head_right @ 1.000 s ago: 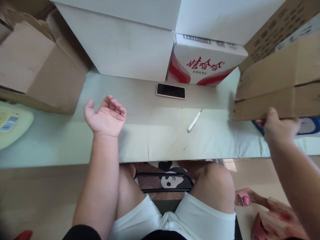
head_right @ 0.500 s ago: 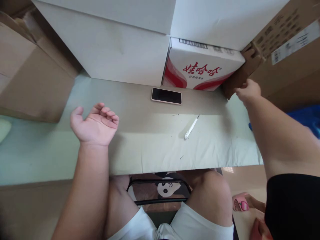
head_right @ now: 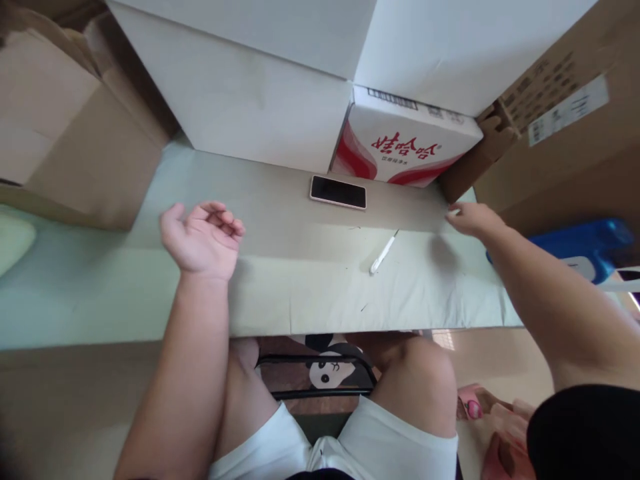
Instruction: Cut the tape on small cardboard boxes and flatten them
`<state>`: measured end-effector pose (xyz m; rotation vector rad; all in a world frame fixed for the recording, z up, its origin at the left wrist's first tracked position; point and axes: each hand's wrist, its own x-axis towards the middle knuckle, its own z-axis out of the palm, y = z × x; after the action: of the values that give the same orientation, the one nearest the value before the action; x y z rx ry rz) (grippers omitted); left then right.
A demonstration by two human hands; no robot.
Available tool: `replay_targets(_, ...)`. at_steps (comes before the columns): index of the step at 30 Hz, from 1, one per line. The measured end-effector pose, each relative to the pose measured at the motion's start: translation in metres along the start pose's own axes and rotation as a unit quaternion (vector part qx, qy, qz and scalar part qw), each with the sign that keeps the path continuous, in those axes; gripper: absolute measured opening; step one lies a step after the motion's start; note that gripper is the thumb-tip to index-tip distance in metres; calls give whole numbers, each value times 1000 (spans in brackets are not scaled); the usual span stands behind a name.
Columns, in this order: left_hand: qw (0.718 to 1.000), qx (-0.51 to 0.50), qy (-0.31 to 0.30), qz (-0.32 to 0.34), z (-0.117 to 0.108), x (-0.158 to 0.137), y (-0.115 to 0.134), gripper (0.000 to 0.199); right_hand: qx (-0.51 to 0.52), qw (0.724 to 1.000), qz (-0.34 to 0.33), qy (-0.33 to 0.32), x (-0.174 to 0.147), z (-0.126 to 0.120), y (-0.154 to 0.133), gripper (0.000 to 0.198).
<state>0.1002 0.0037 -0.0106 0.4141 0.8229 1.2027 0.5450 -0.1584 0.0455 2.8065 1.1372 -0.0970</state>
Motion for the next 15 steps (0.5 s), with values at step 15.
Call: replay_targets(15,954,-85,153,244,-36,-6,39,46,159,822,-546,-17,-147,-43,-391,26)
